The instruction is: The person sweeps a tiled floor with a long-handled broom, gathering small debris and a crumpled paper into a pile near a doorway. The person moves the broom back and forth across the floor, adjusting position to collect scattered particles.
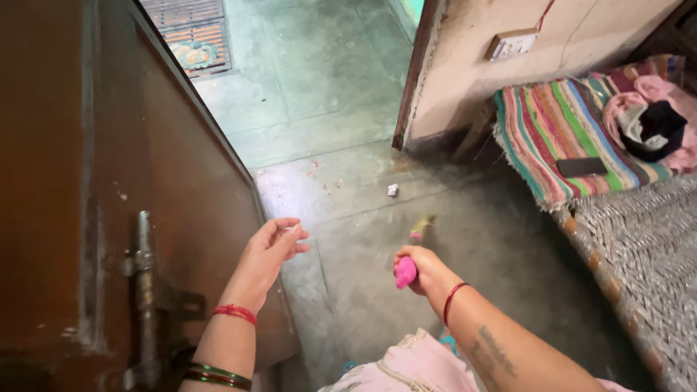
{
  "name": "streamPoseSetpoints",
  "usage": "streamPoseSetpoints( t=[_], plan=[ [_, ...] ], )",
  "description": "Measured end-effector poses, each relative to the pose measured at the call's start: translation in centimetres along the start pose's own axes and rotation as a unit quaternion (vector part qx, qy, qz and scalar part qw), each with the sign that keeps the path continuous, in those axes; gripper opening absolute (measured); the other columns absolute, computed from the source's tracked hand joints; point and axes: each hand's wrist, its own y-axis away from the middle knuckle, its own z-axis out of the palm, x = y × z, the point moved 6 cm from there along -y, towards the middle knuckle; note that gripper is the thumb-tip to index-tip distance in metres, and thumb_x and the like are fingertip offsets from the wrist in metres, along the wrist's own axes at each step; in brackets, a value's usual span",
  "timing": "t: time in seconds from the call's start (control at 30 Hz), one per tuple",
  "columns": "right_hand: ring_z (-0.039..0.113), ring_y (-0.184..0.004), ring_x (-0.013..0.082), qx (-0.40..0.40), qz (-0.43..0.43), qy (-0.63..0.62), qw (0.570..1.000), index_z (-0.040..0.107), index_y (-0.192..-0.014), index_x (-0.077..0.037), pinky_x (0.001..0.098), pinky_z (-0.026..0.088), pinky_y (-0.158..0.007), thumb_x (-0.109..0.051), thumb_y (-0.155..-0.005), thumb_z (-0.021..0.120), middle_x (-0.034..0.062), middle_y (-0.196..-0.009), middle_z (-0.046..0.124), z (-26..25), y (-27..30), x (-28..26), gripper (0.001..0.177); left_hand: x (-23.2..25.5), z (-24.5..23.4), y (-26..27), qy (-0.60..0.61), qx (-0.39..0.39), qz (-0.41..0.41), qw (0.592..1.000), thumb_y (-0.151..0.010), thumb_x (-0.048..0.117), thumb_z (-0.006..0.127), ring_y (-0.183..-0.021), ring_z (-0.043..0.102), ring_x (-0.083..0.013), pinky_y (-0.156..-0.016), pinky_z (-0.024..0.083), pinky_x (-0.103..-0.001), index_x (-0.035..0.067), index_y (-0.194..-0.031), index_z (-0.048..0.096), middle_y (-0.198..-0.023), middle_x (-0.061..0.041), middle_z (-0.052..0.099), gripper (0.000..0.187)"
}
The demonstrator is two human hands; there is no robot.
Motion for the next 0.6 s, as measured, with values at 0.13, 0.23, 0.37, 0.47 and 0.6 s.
streamPoseSetpoints(
  t=[0.13,0.23,0.37,0.47,0.6],
  plan=[
    [0.057,-0.053,0.0183,-0.073,0.079,0.062,0.992,0.056,-0.084,-0.002,0.0295,0.051,-0.045,-0.010,-0.090,0.066,0.0092,-0.069,0.061,-1.6,-1.3,-1.8,0.014,0.3,2.8,-0.9,-0.012,0.006,-0.006,1.000,-0.097,0.025,0.062,-0.095,0.071,-0.0167,-0.090,0.054,-0.032,0.003,-0.124,0.065,-0.107,-0.007,0.072,0.035],
    [0.058,-0.053,0.0167,-0.127,0.042,0.105,0.985,0.056,-0.083,-0.001,0.0298,0.050,-0.044,-0.008,-0.089,0.066,0.0087,-0.068,0.061,-1.7,-0.8,-5.2,0.013,1.5,5.4,-2.5,-0.036,0.018,-0.005,0.999,-0.097,0.026,0.062,-0.095,0.070,-0.0174,-0.089,0.052,-0.033,0.003,-0.124,0.065,-0.107,-0.007,0.072,0.036],
    [0.058,-0.054,0.0172,-0.127,-0.014,0.102,0.987,0.056,-0.085,-0.001,0.0306,0.049,-0.044,-0.007,-0.089,0.064,0.0097,-0.069,0.062,-2.0,1.6,-9.6,0.011,3.3,9.9,-5.1,0.008,0.001,0.014,1.000,-0.097,0.026,0.062,-0.099,0.071,-0.0177,-0.092,0.052,-0.033,0.002,-0.125,0.063,-0.110,-0.007,0.071,0.037],
    [0.058,-0.053,0.0214,-0.086,-0.014,0.043,0.995,0.054,-0.085,-0.001,0.0312,0.051,-0.046,-0.011,-0.090,0.064,0.0113,-0.068,0.061,-3.5,2.4,-11.7,0.015,3.7,13.9,-7.1,0.021,-0.008,0.031,0.999,-0.098,0.027,0.062,-0.100,0.071,-0.0188,-0.093,0.053,-0.033,0.002,-0.126,0.062,-0.110,-0.008,0.070,0.038],
    [0.060,-0.058,0.0231,-0.017,-0.019,-0.013,1.000,0.057,-0.087,-0.001,0.0356,0.054,-0.053,-0.010,-0.089,0.064,0.0110,-0.069,0.061,-5.6,1.5,-14.1,0.011,3.1,17.7,-8.2,-0.005,0.008,0.005,1.000,-0.097,0.028,0.061,-0.099,0.070,-0.0176,-0.092,0.051,-0.032,0.004,-0.127,0.062,-0.111,-0.007,0.071,0.038]
  ],
)
